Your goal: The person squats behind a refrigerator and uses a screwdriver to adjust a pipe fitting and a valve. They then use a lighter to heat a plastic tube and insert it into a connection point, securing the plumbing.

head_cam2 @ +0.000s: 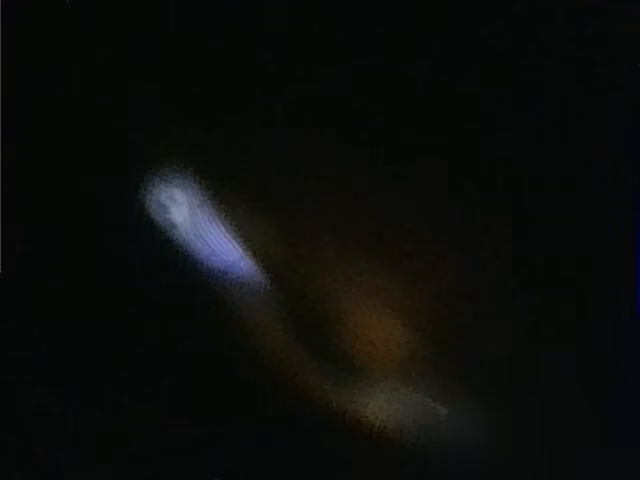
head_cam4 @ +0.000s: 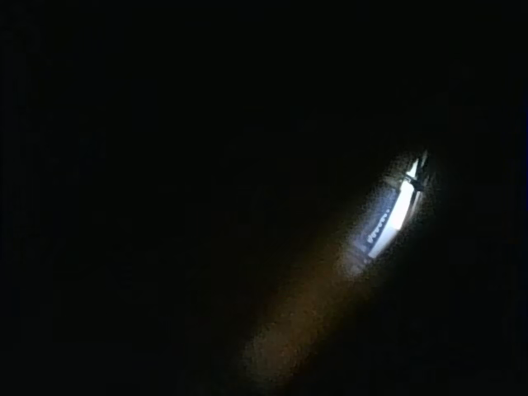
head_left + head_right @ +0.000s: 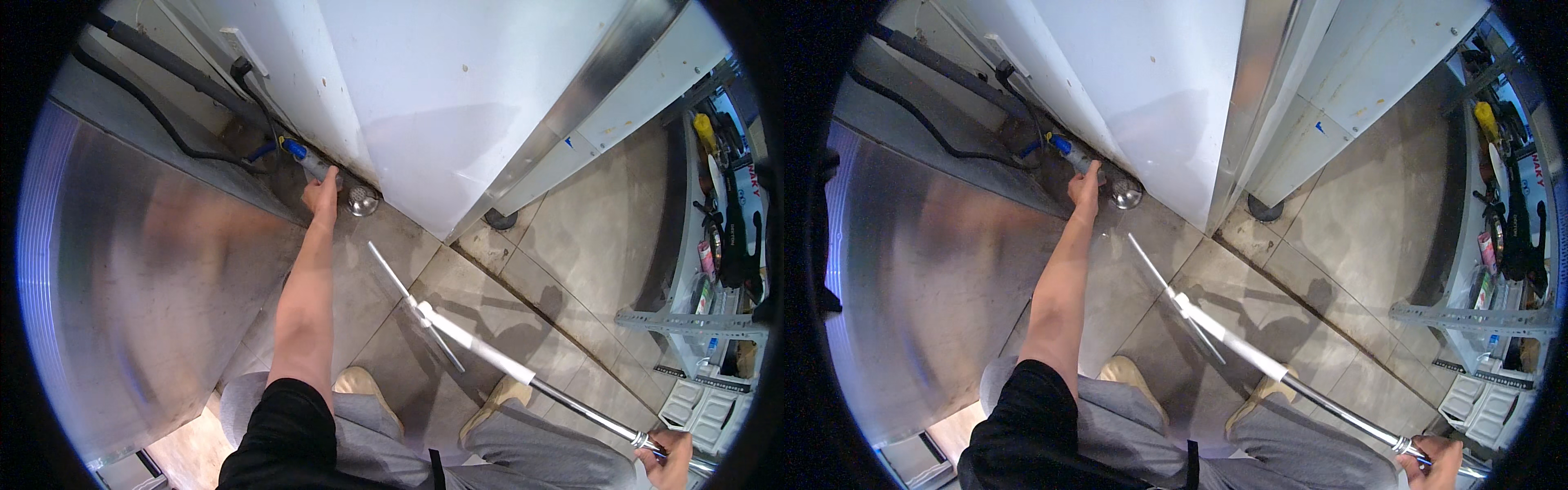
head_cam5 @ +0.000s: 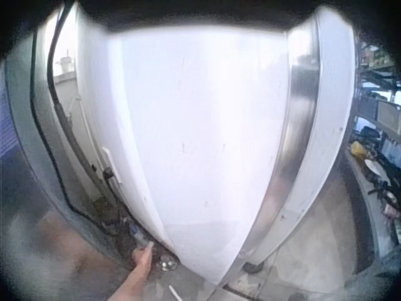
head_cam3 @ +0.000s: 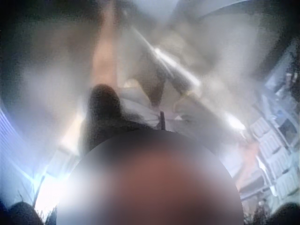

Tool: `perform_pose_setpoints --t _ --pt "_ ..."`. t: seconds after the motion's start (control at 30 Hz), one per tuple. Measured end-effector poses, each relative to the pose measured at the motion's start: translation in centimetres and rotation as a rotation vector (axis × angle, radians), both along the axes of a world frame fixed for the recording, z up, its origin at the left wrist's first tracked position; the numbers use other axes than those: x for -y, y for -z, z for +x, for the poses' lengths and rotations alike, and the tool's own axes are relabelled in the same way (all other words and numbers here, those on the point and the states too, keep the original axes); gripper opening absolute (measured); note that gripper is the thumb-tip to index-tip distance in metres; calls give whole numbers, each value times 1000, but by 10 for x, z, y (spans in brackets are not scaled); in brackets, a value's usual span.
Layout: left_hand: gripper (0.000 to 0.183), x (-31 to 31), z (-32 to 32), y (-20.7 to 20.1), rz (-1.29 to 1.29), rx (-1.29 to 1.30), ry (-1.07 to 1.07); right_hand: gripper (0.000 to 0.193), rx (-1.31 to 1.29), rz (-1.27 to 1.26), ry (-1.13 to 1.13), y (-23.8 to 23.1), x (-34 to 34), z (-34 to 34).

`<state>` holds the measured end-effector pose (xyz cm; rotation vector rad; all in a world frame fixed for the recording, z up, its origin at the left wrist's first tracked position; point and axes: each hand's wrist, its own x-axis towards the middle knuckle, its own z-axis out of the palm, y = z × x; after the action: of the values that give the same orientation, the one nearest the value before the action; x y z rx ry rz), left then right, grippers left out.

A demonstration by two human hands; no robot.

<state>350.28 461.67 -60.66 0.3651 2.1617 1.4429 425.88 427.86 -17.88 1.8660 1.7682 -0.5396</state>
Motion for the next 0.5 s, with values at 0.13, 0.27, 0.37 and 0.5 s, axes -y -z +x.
perform_pose_setpoints --t 0.13,0.27,0.37,0.5 --pt "61 1 2 -5 -110 -37 19 49 -11 65 -293 3 -9 -2" --pt "73 -2 -10 6 -247 -131 32 45 -84 5 -155 4 -28 -29" --pt "78 -6 -21 13 -298 -165 50 39 -188 46 -106 9 -53 -81" --pt "82 -12 -31 18 -396 -124 105 35 -157 2 -119 32 -94 -156"
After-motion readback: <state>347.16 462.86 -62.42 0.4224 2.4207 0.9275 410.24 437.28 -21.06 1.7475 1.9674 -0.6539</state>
